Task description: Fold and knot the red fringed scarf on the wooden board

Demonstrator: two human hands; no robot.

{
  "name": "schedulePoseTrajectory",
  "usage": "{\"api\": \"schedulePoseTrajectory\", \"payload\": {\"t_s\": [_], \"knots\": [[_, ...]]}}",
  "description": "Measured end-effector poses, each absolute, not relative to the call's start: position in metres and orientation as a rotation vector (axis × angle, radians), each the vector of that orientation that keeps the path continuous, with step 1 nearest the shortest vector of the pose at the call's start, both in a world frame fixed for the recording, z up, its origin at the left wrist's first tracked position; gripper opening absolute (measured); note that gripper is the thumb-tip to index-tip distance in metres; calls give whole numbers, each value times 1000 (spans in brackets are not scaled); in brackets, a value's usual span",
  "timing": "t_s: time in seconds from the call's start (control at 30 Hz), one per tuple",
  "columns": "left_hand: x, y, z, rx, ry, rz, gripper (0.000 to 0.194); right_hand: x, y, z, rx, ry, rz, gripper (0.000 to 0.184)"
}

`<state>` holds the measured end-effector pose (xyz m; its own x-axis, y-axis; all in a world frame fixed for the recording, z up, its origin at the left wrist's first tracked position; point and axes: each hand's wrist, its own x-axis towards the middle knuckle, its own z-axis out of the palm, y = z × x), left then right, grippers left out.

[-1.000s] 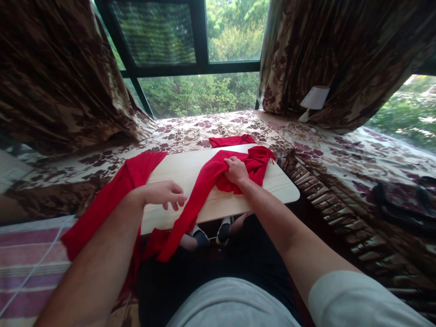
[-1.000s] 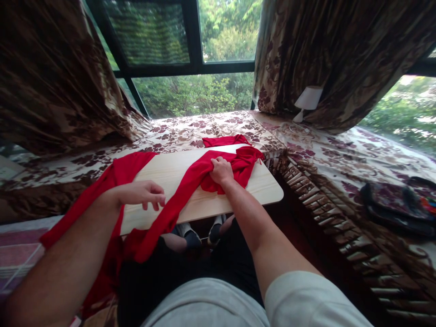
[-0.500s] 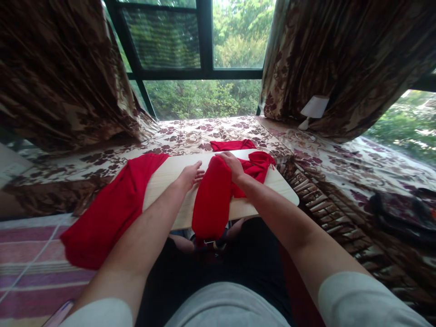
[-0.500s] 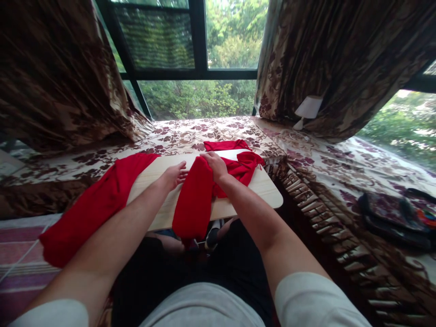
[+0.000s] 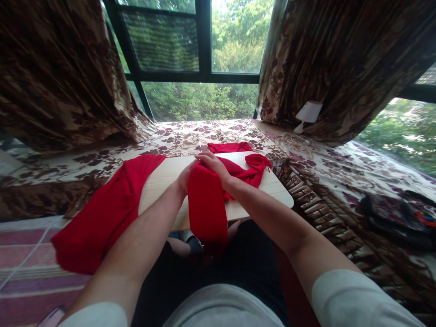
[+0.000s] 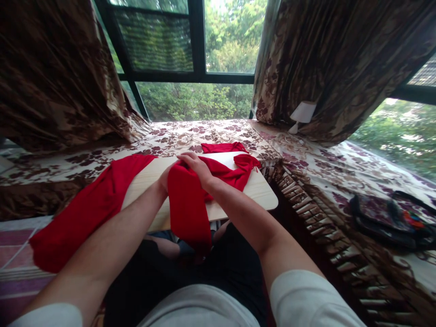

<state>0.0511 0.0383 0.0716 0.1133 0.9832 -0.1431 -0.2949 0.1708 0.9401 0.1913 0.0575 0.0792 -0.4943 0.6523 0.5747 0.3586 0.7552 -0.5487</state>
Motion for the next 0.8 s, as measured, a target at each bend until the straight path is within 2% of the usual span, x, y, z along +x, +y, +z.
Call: {"api": "schedulePoseTrajectory", "payload": {"t_s": [0.17, 0.33, 0.5, 0.7, 0.8], "knots": [[36, 42, 82, 749, 602, 1115, 18, 188, 34, 100, -776, -2262, 217, 57], [19, 32, 106, 753, 721, 1215, 21, 189, 39, 99, -973, -2148, 56, 63], [14, 23, 124, 749, 866, 1263, 21, 191, 45, 100, -1175, -2052, 31, 76], [17, 17, 129, 754, 820, 1426, 18, 202, 49, 106, -1226, -2134, -42, 65], [18, 17, 129, 739, 779, 1430, 19, 207, 53, 103, -1156, -2176, -33, 68]]}}
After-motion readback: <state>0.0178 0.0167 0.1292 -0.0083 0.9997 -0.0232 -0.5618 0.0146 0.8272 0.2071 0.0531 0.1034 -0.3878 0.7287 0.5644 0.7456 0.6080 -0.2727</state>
